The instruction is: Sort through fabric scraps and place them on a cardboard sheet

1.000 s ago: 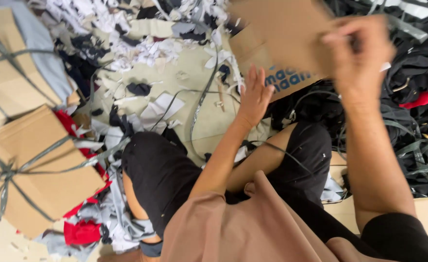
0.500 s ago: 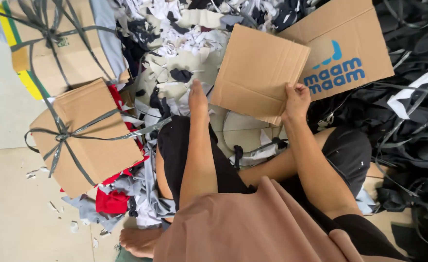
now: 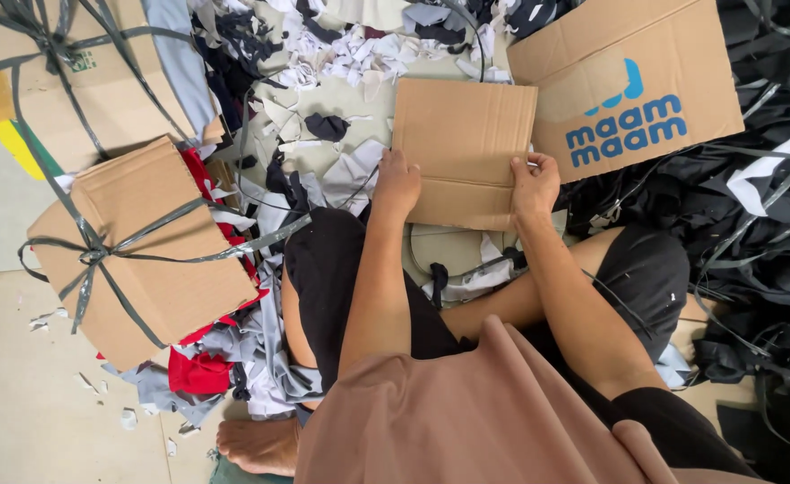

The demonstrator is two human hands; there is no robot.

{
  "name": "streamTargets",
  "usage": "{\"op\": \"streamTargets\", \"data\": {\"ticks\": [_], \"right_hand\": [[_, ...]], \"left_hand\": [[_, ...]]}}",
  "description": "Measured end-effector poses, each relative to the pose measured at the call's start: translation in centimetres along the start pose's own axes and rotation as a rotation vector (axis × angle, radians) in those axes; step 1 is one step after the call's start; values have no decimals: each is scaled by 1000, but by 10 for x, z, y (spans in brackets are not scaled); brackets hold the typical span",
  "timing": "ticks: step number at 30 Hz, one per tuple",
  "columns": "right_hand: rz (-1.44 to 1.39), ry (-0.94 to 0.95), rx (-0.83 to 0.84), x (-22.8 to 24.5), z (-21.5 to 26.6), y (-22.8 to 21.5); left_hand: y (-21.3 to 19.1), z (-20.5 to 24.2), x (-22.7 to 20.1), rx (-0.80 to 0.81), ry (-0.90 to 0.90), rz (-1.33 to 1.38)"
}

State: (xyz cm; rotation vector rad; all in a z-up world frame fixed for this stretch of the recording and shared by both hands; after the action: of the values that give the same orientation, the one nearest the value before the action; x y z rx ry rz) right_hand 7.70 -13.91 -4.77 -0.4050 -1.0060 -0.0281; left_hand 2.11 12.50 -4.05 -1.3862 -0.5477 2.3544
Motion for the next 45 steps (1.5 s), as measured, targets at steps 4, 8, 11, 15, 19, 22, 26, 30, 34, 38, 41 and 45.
{"op": "streamTargets", "data": {"ticks": [4, 8, 11, 15, 19, 22, 26, 30, 34, 38, 41, 45], "right_hand": [[598, -204, -16, 26, 6, -16], [767, -574, 47, 78, -9, -6], [703, -713, 184, 114, -53, 39], [830, -798, 103, 130, -106, 106], [1251, -732, 83, 119, -98, 141], [1053, -1064, 10, 98, -98, 156], [862, -1222, 184, 102, -84, 165], [943, -1211, 282, 106, -75, 200], [689, -1316, 205, 112, -67, 197], [543, -1117, 295, 117, -70, 178], [587, -1118, 308, 133, -16, 124], [752, -982, 365, -4, 68, 73]], "left_hand": [[9, -7, 4, 43, 21, -143], [0, 3, -13, 71, 14, -247], [21, -11, 7, -23, 43, -290], [12, 0, -10, -63, 40, -370], [-15, 32, -67, 176, -164, -391], [-14, 29, -74, 208, -205, -464], [-17, 29, -76, 250, -276, -442], [-6, 25, -52, 171, -293, -506], [-9, 28, -53, 219, -326, -538], [-9, 27, -57, 263, -334, -599], [-9, 24, -54, 260, -345, -554], [-10, 18, -41, 200, -262, -476]]}}
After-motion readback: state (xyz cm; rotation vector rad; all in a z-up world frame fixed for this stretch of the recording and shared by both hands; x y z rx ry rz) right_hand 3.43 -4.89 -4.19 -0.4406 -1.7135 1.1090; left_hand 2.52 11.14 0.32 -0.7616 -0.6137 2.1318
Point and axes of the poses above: each hand's wrist, its own z-axis away from the middle knuckle, its own y-axis out of the palm, x = y × z, the point moved 2 cm from there along -z, towards the middle knuckle, and after that the axes turned 11 degrees about y, right-handed, at the moved point
